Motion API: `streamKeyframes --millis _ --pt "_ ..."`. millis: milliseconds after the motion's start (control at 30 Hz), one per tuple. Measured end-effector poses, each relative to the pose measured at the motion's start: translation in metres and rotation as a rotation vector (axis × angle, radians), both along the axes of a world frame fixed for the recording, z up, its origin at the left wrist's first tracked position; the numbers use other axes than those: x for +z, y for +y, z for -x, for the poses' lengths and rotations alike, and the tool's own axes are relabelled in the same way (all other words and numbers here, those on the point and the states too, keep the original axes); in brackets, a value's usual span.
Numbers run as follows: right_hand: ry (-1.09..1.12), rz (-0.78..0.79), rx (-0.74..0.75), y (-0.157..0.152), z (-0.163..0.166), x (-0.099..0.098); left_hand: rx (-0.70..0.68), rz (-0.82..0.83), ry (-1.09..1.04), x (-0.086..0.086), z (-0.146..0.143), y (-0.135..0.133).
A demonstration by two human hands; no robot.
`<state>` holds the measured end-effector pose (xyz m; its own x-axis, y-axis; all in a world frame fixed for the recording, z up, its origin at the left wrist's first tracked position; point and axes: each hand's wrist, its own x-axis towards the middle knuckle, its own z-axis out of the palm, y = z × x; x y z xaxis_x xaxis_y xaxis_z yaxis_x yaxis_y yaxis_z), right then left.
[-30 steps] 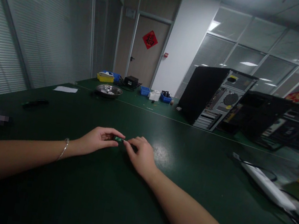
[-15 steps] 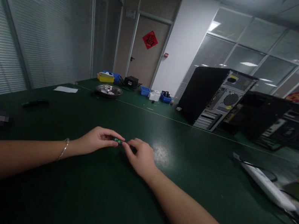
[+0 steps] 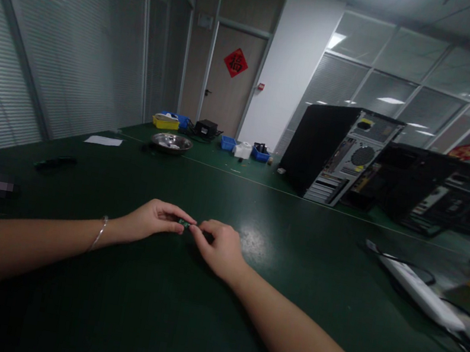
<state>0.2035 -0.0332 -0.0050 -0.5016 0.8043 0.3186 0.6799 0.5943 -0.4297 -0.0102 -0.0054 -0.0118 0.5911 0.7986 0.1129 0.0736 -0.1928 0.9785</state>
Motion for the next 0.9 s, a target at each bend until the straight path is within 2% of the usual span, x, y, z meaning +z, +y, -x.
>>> streamKeyframes --millis 200,433,567,900 --pt "0.006 -0.004 0.014 0.002 0.000 -0.003 -0.020 0.047 -0.022 0.002 0.000 -0.001" --pt "0.029 -0.014 -0.044 0.004 0.002 -0.006 0.106 0.017 -0.134 0.000 -0.002 0.000" --pt "0.033 -0.010 -0.043 0.004 0.002 -0.006 0.143 0.112 -0.252 -0.004 -0.005 0.001" --pt "0.068 0.007 -0.081 0.005 0.002 -0.007 0.082 0.048 -0.063 -0.007 -0.002 0.003"
